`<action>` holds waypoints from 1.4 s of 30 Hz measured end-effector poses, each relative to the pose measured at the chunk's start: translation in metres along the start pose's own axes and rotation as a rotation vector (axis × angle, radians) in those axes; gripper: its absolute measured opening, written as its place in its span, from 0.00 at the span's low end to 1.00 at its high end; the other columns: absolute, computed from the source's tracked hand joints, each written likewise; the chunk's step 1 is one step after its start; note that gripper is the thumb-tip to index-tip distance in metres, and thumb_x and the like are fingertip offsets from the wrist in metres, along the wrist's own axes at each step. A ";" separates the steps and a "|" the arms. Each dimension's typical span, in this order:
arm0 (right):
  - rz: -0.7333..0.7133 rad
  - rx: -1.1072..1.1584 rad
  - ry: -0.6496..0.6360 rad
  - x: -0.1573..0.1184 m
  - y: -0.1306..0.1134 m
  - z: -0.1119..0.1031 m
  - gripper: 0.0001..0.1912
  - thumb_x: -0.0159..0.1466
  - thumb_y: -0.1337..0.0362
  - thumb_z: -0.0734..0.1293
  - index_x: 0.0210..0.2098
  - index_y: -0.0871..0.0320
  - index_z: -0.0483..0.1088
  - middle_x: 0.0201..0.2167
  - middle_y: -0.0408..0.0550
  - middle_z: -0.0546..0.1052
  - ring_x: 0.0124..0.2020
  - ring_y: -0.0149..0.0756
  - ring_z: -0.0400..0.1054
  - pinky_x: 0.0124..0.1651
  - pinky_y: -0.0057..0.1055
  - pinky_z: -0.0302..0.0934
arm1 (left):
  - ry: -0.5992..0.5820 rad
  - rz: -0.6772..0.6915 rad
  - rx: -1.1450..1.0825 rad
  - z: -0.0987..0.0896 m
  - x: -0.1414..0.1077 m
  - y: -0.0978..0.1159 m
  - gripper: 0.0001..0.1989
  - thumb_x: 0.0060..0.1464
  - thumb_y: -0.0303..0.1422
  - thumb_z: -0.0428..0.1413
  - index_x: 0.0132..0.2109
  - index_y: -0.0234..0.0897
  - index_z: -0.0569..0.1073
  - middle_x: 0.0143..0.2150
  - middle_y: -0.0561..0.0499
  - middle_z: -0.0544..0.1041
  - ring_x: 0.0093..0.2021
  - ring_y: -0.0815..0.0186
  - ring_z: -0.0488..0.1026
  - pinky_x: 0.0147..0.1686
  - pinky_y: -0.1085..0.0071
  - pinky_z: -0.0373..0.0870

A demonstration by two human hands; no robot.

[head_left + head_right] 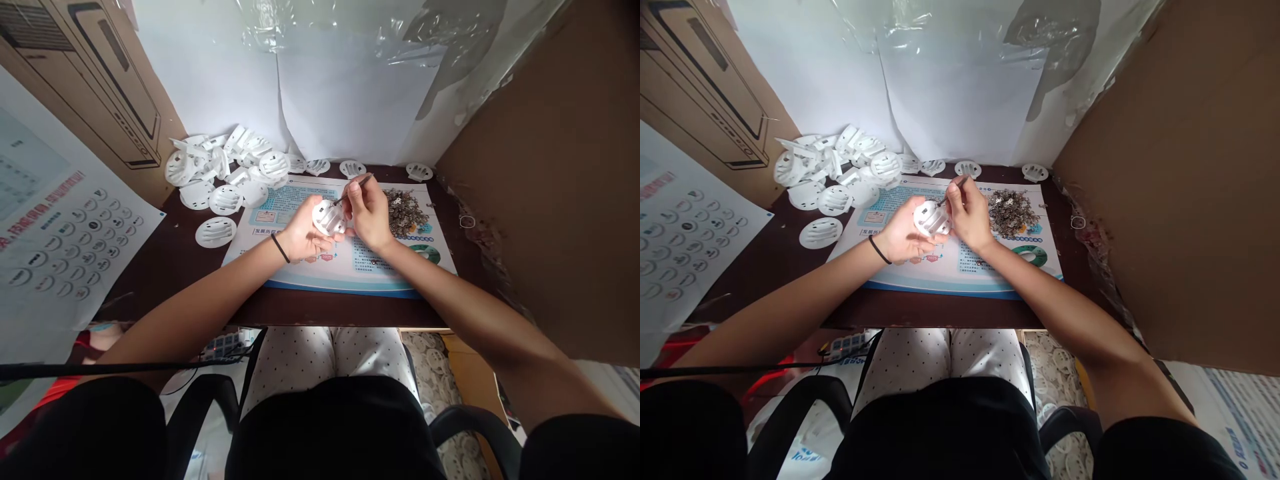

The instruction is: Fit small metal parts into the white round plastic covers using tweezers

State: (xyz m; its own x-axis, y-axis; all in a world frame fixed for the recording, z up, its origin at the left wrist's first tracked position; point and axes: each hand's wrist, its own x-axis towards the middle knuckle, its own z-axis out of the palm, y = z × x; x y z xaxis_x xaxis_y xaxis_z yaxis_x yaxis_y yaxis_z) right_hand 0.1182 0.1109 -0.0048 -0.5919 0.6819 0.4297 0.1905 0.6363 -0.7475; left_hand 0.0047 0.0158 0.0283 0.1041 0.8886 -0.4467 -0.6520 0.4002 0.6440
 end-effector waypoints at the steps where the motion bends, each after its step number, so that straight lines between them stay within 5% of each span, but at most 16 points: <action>1: 0.008 0.011 -0.006 0.000 0.001 0.000 0.27 0.75 0.49 0.46 0.57 0.55 0.65 0.32 0.50 0.74 0.30 0.37 0.71 0.37 0.38 0.67 | -0.012 0.005 0.013 -0.001 0.001 -0.001 0.28 0.66 0.47 0.34 0.37 0.34 0.71 0.25 0.39 0.75 0.17 0.70 0.64 0.10 0.82 0.43; 14: -0.051 0.139 -0.013 -0.005 0.002 0.005 0.26 0.73 0.43 0.51 0.51 0.56 0.67 0.28 0.48 0.75 0.28 0.37 0.73 0.34 0.37 0.70 | -0.011 0.059 0.049 -0.003 0.004 -0.006 0.24 0.66 0.44 0.32 0.31 0.37 0.64 0.20 0.46 0.68 0.14 0.72 0.60 0.10 0.82 0.46; 20: -0.137 0.348 0.086 -0.002 0.012 0.014 0.26 0.68 0.36 0.59 0.37 0.52 0.67 0.21 0.41 0.73 0.21 0.33 0.70 0.26 0.35 0.70 | -0.003 0.106 0.091 -0.005 0.007 -0.008 0.24 0.66 0.42 0.32 0.30 0.37 0.64 0.20 0.46 0.68 0.14 0.72 0.61 0.10 0.83 0.47; 36: -0.063 0.449 -0.041 0.005 0.013 0.010 0.25 0.64 0.36 0.65 0.31 0.51 0.62 0.21 0.40 0.70 0.20 0.30 0.64 0.24 0.33 0.63 | -0.025 0.116 0.163 -0.008 0.014 -0.010 0.31 0.68 0.51 0.28 0.30 0.37 0.64 0.21 0.44 0.71 0.14 0.74 0.60 0.11 0.81 0.45; 42: -0.048 0.468 0.018 0.008 0.006 0.000 0.24 0.62 0.39 0.68 0.32 0.53 0.66 0.21 0.39 0.69 0.20 0.28 0.64 0.25 0.32 0.62 | -0.027 0.164 0.096 -0.011 0.017 -0.011 0.32 0.67 0.56 0.33 0.36 0.36 0.68 0.25 0.44 0.74 0.18 0.71 0.64 0.13 0.79 0.48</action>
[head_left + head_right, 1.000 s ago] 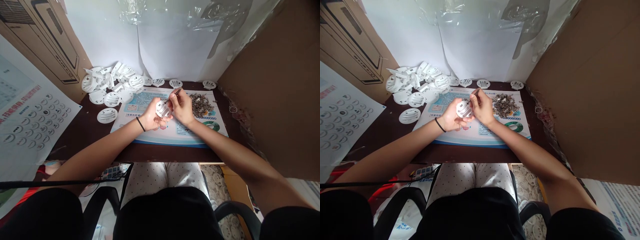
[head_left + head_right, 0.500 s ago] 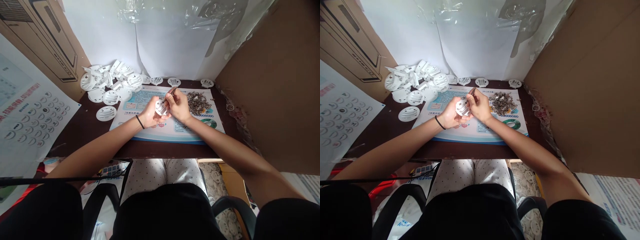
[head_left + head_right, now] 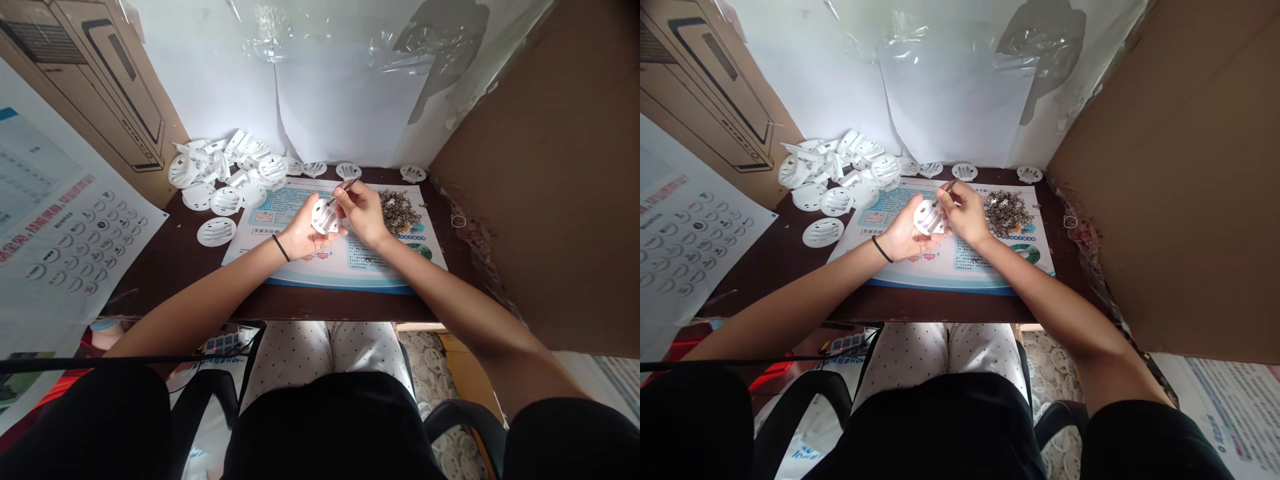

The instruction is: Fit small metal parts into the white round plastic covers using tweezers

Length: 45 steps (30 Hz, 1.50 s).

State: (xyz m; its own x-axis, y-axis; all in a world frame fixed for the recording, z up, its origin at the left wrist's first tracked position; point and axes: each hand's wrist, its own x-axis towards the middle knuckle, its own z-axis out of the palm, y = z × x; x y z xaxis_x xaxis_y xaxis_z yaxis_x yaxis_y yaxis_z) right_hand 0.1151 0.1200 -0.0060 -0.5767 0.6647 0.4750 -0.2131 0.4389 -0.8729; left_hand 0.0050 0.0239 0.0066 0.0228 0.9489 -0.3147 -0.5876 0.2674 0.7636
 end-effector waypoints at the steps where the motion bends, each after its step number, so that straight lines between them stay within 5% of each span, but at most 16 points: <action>1: 0.014 0.009 0.017 0.000 0.000 -0.001 0.23 0.62 0.39 0.68 0.33 0.53 0.66 0.22 0.39 0.69 0.20 0.28 0.65 0.25 0.32 0.63 | 0.002 0.003 -0.017 0.000 -0.001 0.001 0.30 0.67 0.54 0.33 0.37 0.36 0.68 0.25 0.44 0.74 0.18 0.70 0.65 0.13 0.79 0.48; 9: 0.090 0.045 0.081 0.001 -0.001 -0.003 0.25 0.63 0.36 0.66 0.40 0.52 0.67 0.22 0.40 0.70 0.21 0.30 0.67 0.23 0.31 0.63 | -0.093 -0.053 -0.047 0.005 -0.011 0.005 0.29 0.69 0.48 0.31 0.39 0.35 0.69 0.28 0.41 0.75 0.18 0.68 0.65 0.13 0.77 0.52; 16: 0.084 0.035 0.056 -0.002 -0.003 0.000 0.24 0.63 0.38 0.67 0.32 0.52 0.65 0.19 0.38 0.70 0.17 0.27 0.63 0.22 0.30 0.60 | -0.113 -0.042 -0.041 0.005 -0.012 0.004 0.29 0.70 0.48 0.29 0.38 0.36 0.68 0.27 0.42 0.74 0.18 0.69 0.65 0.13 0.78 0.52; 30: 0.044 -0.037 0.055 -0.005 0.001 0.005 0.27 0.61 0.34 0.66 0.30 0.51 0.64 0.19 0.40 0.70 0.21 0.33 0.67 0.26 0.35 0.66 | -0.080 0.020 0.064 0.001 -0.006 -0.004 0.27 0.67 0.53 0.35 0.36 0.38 0.66 0.24 0.46 0.71 0.18 0.71 0.63 0.14 0.78 0.46; 38: 0.100 0.014 0.032 -0.006 0.005 0.011 0.28 0.59 0.31 0.66 0.30 0.50 0.62 0.17 0.39 0.69 0.14 0.30 0.61 0.17 0.32 0.58 | -0.058 0.072 0.073 0.004 -0.004 -0.006 0.29 0.69 0.52 0.30 0.31 0.39 0.62 0.21 0.48 0.69 0.16 0.72 0.62 0.13 0.78 0.47; 45: -0.055 -0.147 0.052 -0.014 0.001 0.009 0.23 0.65 0.39 0.64 0.31 0.52 0.67 0.20 0.41 0.72 0.22 0.33 0.67 0.28 0.34 0.64 | 0.012 0.080 0.046 0.003 -0.002 -0.010 0.33 0.66 0.60 0.31 0.32 0.39 0.63 0.19 0.54 0.63 0.14 0.72 0.60 0.12 0.77 0.48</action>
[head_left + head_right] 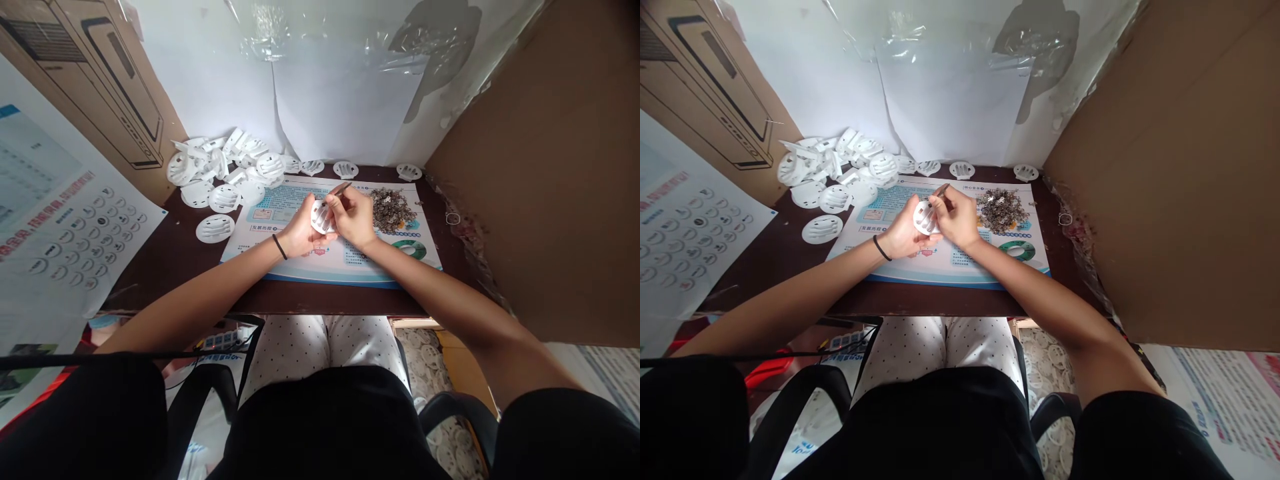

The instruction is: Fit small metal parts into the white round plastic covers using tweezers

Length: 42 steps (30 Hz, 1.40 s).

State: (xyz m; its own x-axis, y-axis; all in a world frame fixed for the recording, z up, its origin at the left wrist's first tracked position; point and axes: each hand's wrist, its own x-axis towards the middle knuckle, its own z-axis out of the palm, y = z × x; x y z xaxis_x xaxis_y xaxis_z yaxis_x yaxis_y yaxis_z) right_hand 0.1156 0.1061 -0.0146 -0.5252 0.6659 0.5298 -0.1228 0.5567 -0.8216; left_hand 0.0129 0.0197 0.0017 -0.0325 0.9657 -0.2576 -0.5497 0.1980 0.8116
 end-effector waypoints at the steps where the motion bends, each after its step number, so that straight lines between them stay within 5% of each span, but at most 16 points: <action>1: -0.042 -0.029 0.002 -0.001 -0.002 0.000 0.22 0.66 0.40 0.64 0.31 0.52 0.67 0.21 0.42 0.73 0.24 0.33 0.68 0.30 0.35 0.65 | 0.009 -0.005 0.012 0.000 0.000 0.000 0.34 0.65 0.61 0.31 0.32 0.39 0.64 0.19 0.54 0.64 0.14 0.72 0.59 0.13 0.76 0.48; 5: -0.139 -0.067 -0.015 -0.001 -0.008 -0.002 0.21 0.68 0.42 0.63 0.30 0.53 0.67 0.25 0.44 0.75 0.28 0.35 0.69 0.35 0.37 0.66 | 0.018 -0.006 0.056 0.001 -0.002 0.004 0.35 0.65 0.62 0.32 0.33 0.39 0.66 0.19 0.53 0.64 0.15 0.72 0.61 0.14 0.76 0.49; 14: 0.057 0.027 0.102 0.033 0.005 -0.028 0.30 0.68 0.34 0.53 0.52 0.49 0.66 0.35 0.47 0.77 0.26 0.31 0.72 0.24 0.30 0.63 | -0.037 0.046 0.063 -0.009 0.001 0.025 0.27 0.65 0.55 0.44 0.42 0.35 0.72 0.35 0.42 0.79 0.28 0.67 0.73 0.24 0.74 0.64; 18: 0.195 0.077 0.003 0.029 0.010 -0.023 0.28 0.66 0.34 0.59 0.46 0.52 0.67 0.31 0.45 0.78 0.19 0.28 0.67 0.18 0.29 0.58 | -0.042 0.115 0.124 -0.009 -0.002 0.024 0.18 0.63 0.47 0.50 0.41 0.36 0.71 0.35 0.47 0.76 0.28 0.70 0.69 0.25 0.75 0.63; 21: 0.214 0.083 -0.003 0.025 0.009 -0.017 0.26 0.65 0.35 0.62 0.35 0.52 0.65 0.26 0.43 0.75 0.17 0.26 0.63 0.19 0.30 0.57 | 0.072 0.306 0.380 -0.008 -0.006 0.019 0.13 0.59 0.42 0.57 0.40 0.36 0.72 0.39 0.48 0.75 0.31 0.71 0.68 0.29 0.76 0.65; 24: 0.181 0.083 -0.043 0.022 0.006 -0.014 0.27 0.64 0.35 0.62 0.28 0.51 0.60 0.21 0.40 0.70 0.18 0.26 0.60 0.22 0.32 0.57 | 0.215 0.608 0.772 -0.010 -0.009 0.018 0.19 0.51 0.40 0.65 0.48 0.36 0.75 0.49 0.43 0.77 0.48 0.62 0.74 0.48 0.68 0.71; 26: 0.146 0.070 -0.064 0.020 0.003 -0.014 0.28 0.63 0.33 0.61 0.28 0.51 0.59 0.19 0.39 0.67 0.19 0.29 0.60 0.23 0.32 0.57 | 0.251 0.764 0.963 -0.013 -0.009 0.018 0.26 0.47 0.37 0.68 0.53 0.36 0.74 0.56 0.41 0.75 0.59 0.55 0.71 0.61 0.60 0.66; 29: 0.084 0.035 -0.050 0.018 -0.001 -0.014 0.28 0.62 0.32 0.61 0.30 0.51 0.61 0.19 0.40 0.65 0.22 0.32 0.61 0.24 0.33 0.56 | 0.251 0.887 1.141 -0.018 -0.006 0.019 0.32 0.43 0.32 0.68 0.57 0.36 0.72 0.60 0.39 0.73 0.64 0.50 0.67 0.68 0.52 0.59; 36: 0.078 0.112 -0.083 0.015 -0.013 -0.016 0.27 0.63 0.32 0.61 0.31 0.50 0.60 0.15 0.36 0.62 0.16 0.31 0.58 0.22 0.34 0.54 | 0.232 0.924 1.179 -0.018 -0.008 0.019 0.32 0.46 0.31 0.67 0.59 0.35 0.72 0.63 0.38 0.72 0.66 0.50 0.67 0.68 0.52 0.59; 42: 0.057 0.118 -0.100 0.012 -0.020 -0.015 0.28 0.62 0.31 0.61 0.31 0.50 0.60 0.19 0.38 0.68 0.15 0.28 0.58 0.21 0.33 0.55 | 0.103 0.705 0.931 -0.012 -0.019 0.018 0.29 0.58 0.41 0.60 0.63 0.34 0.71 0.61 0.40 0.76 0.54 0.59 0.75 0.48 0.69 0.74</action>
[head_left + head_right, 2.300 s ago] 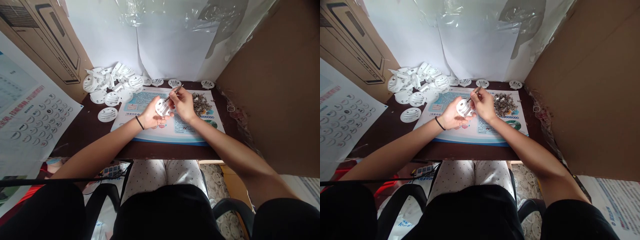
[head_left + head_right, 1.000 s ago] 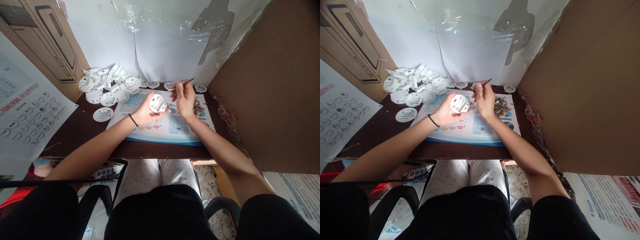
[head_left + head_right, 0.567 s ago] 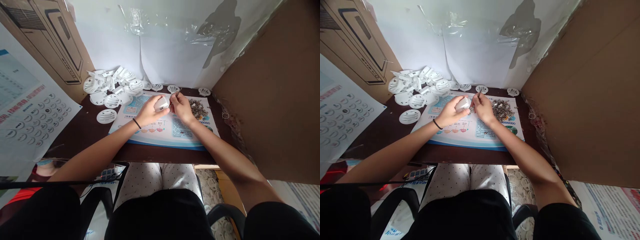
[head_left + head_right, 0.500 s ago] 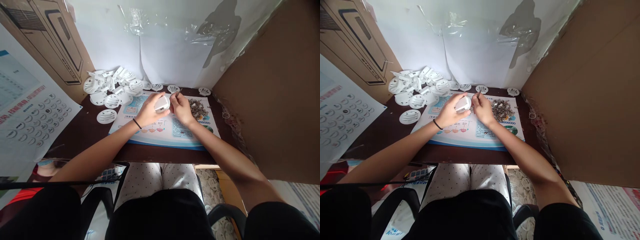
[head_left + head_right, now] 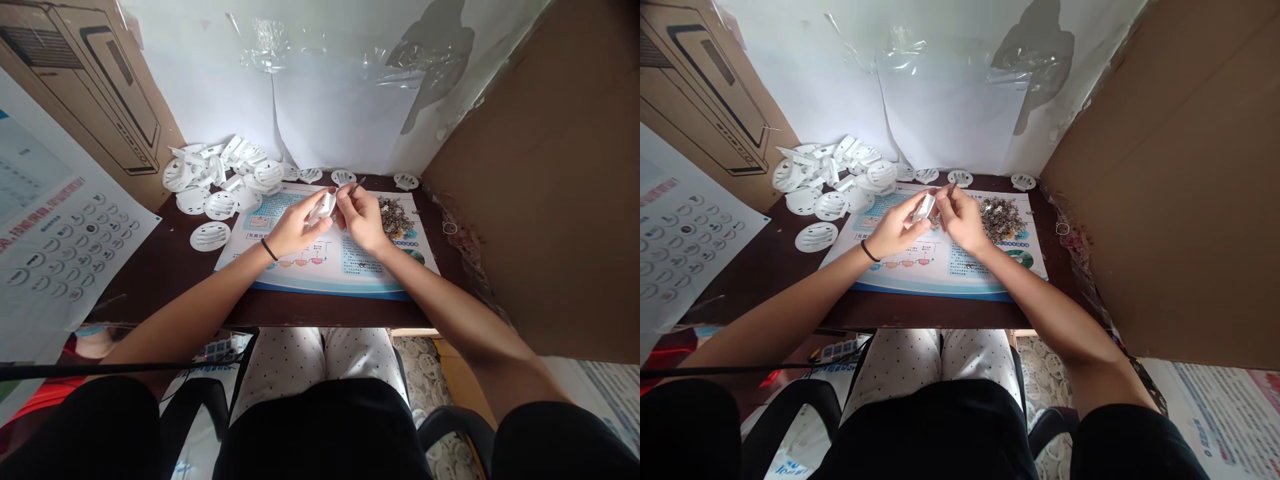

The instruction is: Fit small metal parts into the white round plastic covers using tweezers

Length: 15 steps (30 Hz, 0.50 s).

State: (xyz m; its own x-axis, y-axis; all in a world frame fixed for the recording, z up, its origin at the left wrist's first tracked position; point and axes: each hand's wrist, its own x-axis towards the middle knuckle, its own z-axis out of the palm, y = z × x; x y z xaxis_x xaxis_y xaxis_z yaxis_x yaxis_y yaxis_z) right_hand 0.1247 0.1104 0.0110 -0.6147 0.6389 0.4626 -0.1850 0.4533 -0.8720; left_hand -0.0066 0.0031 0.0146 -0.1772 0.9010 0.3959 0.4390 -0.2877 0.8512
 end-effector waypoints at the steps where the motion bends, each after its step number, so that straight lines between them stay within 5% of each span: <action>1: -0.006 -0.006 0.002 0.000 0.000 0.000 0.28 0.62 0.31 0.61 0.31 0.51 0.60 0.19 0.38 0.69 0.15 0.28 0.58 0.21 0.33 0.55 | 0.001 -0.017 -0.047 0.001 0.001 -0.001 0.29 0.57 0.41 0.61 0.63 0.34 0.71 0.61 0.40 0.76 0.55 0.59 0.75 0.49 0.70 0.74; 5: -0.009 -0.105 0.004 0.005 -0.007 -0.008 0.24 0.68 0.39 0.58 0.32 0.53 0.64 0.25 0.43 0.74 0.21 0.29 0.63 0.27 0.33 0.60 | 0.095 -0.151 -0.377 0.005 0.010 -0.007 0.24 0.59 0.42 0.57 0.58 0.34 0.73 0.61 0.41 0.76 0.58 0.57 0.75 0.49 0.68 0.76; 9: 0.066 -0.457 -0.052 0.020 -0.021 -0.034 0.17 0.71 0.54 0.61 0.32 0.56 0.72 0.32 0.47 0.77 0.33 0.33 0.69 0.38 0.34 0.63 | 0.225 -0.422 -0.818 0.002 0.021 -0.004 0.24 0.65 0.46 0.44 0.51 0.33 0.74 0.49 0.39 0.81 0.48 0.57 0.80 0.42 0.67 0.78; 12: 0.263 -0.669 -0.207 0.026 -0.024 -0.048 0.12 0.70 0.62 0.63 0.33 0.58 0.75 0.28 0.47 0.75 0.29 0.33 0.67 0.37 0.35 0.61 | 0.321 -0.549 -1.026 -0.003 0.024 0.002 0.24 0.65 0.47 0.44 0.49 0.33 0.74 0.39 0.41 0.82 0.44 0.59 0.82 0.40 0.71 0.77; 15: 0.440 -0.800 -0.373 0.024 -0.017 -0.046 0.09 0.66 0.64 0.67 0.44 0.61 0.75 0.30 0.50 0.77 0.28 0.36 0.69 0.35 0.36 0.61 | 0.379 -0.588 -1.124 -0.005 0.025 0.005 0.24 0.66 0.47 0.43 0.51 0.33 0.73 0.35 0.43 0.81 0.40 0.62 0.82 0.38 0.72 0.77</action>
State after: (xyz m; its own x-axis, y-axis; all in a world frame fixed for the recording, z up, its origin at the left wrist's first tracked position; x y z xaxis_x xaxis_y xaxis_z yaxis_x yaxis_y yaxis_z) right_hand 0.1487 0.1467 0.0441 -0.7320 0.6769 -0.0772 0.6070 0.5965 -0.5250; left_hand -0.0131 0.0222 0.0307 -0.4028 0.8901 -0.2132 -0.7190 -0.1636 0.6754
